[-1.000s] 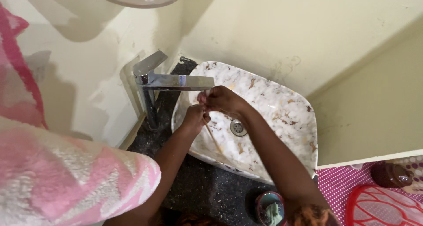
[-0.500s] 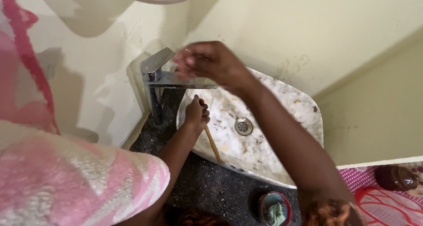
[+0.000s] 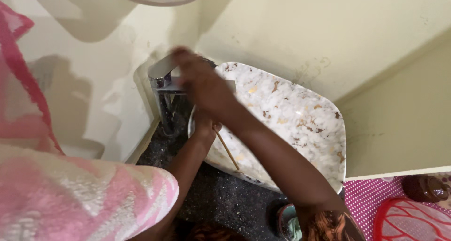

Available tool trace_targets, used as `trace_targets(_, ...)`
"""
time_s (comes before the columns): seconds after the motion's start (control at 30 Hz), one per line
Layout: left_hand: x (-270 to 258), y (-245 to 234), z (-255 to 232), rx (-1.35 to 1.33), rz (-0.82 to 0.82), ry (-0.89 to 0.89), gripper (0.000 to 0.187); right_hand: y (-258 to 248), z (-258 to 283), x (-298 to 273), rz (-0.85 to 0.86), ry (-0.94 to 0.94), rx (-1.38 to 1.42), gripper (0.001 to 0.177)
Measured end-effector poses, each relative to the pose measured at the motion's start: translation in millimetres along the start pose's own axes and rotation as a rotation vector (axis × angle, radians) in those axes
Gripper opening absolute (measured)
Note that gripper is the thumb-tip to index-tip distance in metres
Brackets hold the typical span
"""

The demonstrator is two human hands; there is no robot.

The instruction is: The person washes a wooden spoon under running water in a bathroom sink. They scrub the spoon with their hands, rinse it, and then place it into a small bowl on the countertop.

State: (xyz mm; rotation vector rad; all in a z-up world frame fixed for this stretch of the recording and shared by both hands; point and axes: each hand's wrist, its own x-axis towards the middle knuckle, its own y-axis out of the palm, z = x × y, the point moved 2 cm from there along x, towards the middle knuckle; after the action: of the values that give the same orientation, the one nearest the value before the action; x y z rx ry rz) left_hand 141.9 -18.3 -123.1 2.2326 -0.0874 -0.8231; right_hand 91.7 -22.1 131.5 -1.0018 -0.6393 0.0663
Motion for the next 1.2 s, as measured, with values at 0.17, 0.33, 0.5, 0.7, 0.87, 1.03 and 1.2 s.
trace_targets(0.17,24.9,-15.0,21.2,-0.016,-0.043,-0.063,0.019,-44.8,-59.9,-60.4,-0.275,0.229,0.191,0.025)
trace_targets(0.33,29.4,-12.7,33.7,0.014,0.065,-0.003,0.025,-4.1,-123.7,-107.5,-0.021,0.694,0.77,0.023)
trace_targets(0.5,18.8,-5.4,26.1,0.004,0.204,0.017,0.016,33.6,-128.7,-104.4,0.158,0.783,1.099,0.016)
trace_targets(0.7,31.7,-16.1,37.3,-0.012,0.318,-0.049,0.023,1.5,-104.2,-93.0,0.667,0.665,0.699,0.017)
trace_targets(0.87,8.0,-0.5,23.1,0.215,0.176,0.016,0.018,-54.3,-60.5,-59.4,0.909,0.52,0.677,0.012)
trace_targets(1.03,-18.7,14.7,12.1,0.172,0.141,-0.081,0.03,-79.6,-11.7,11.8,0.405,0.127,0.719,0.018)
trace_targets(1.2,-30.7,18.7,2.1,0.193,0.112,-0.074,0.034,-60.4,22.1,48.0,0.121,-0.033,0.337,0.031)
